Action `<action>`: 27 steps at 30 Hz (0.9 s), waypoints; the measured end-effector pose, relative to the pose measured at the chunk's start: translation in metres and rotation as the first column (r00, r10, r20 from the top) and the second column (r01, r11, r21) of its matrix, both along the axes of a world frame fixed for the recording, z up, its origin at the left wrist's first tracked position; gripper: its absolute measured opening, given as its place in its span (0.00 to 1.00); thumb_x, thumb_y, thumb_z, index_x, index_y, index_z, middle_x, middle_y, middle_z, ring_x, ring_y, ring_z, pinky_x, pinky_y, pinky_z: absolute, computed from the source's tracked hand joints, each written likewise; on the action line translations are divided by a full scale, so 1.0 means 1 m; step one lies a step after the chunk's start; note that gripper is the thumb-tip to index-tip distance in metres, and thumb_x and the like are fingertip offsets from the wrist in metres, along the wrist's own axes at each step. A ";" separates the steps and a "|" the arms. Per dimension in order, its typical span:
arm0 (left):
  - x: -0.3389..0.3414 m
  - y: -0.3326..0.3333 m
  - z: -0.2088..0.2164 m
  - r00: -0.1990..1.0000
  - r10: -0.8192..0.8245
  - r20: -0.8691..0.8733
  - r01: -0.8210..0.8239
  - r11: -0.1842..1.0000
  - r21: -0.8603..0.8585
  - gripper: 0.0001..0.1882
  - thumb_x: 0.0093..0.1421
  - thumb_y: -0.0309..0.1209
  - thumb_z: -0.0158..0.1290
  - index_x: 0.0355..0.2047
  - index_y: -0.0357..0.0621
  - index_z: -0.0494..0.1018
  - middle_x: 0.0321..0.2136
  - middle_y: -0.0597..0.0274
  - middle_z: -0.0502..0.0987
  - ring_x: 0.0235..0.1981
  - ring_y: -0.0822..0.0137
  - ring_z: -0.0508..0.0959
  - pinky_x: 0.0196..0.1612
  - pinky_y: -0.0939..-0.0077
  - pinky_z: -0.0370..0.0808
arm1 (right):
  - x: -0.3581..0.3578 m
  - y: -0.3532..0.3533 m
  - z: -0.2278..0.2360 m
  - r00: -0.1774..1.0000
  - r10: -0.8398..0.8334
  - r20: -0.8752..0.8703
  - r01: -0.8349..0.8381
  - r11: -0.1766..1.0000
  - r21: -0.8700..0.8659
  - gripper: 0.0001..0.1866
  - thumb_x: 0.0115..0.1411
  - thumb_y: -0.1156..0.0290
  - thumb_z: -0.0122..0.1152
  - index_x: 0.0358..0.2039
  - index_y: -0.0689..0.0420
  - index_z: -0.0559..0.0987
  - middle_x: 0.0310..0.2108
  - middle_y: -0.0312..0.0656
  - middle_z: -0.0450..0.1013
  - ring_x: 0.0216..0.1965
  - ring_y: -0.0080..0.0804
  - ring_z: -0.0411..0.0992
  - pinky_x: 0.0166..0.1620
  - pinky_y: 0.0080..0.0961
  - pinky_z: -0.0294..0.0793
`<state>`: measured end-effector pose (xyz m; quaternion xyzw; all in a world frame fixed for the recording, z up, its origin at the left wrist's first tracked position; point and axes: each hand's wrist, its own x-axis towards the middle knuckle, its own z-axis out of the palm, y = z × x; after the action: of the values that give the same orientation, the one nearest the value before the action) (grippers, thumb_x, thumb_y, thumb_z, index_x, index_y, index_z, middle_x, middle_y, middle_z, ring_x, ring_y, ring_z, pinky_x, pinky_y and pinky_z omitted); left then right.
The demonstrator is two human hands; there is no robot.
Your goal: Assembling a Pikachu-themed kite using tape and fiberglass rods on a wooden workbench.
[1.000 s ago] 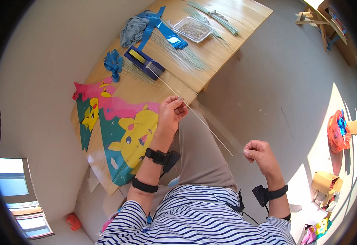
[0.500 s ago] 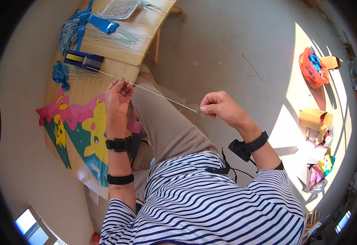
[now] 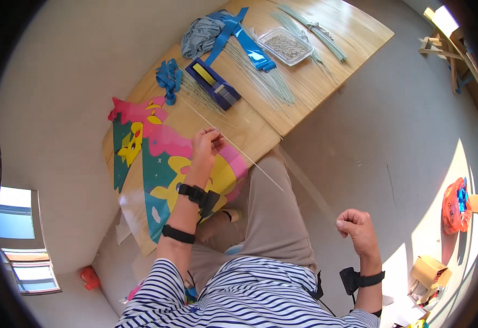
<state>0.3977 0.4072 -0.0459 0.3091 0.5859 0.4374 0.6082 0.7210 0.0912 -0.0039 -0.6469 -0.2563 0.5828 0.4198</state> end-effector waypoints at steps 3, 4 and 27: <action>-0.018 0.034 -0.006 0.999 0.051 -0.017 -0.051 0.999 -0.007 0.03 0.59 0.20 0.53 0.33 0.39 0.70 0.23 0.59 0.76 0.19 0.69 0.77 0.23 0.73 0.77 | 0.000 0.001 -0.003 1.000 -0.005 -0.009 0.004 1.000 -0.027 0.03 0.51 0.78 0.60 0.23 0.62 0.76 0.17 0.34 0.69 0.19 0.20 0.65 0.25 0.19 0.65; -0.022 0.042 -0.008 0.998 0.063 -0.017 -0.063 0.998 0.000 0.03 0.59 0.20 0.53 0.33 0.39 0.70 0.23 0.59 0.76 0.19 0.69 0.76 0.22 0.73 0.76 | 0.001 0.001 -0.004 1.000 -0.007 -0.008 0.006 0.999 -0.041 0.02 0.51 0.78 0.60 0.22 0.62 0.76 0.17 0.34 0.69 0.19 0.20 0.65 0.25 0.19 0.65; 0.036 0.052 0.121 0.998 -0.052 0.022 0.039 0.919 0.393 0.04 0.60 0.23 0.57 0.34 0.41 0.73 0.25 0.63 0.79 0.22 0.73 0.78 0.27 0.78 0.79 | 0.005 0.008 -0.020 1.000 -0.005 -0.022 0.002 0.993 -0.114 0.04 0.54 0.80 0.60 0.23 0.62 0.76 0.18 0.34 0.69 0.20 0.21 0.66 0.26 0.19 0.65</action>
<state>0.4338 0.4593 0.0755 0.4310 0.4691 0.5367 0.5533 0.7258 0.0994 -0.0243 -0.6636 -0.2167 0.6030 0.3861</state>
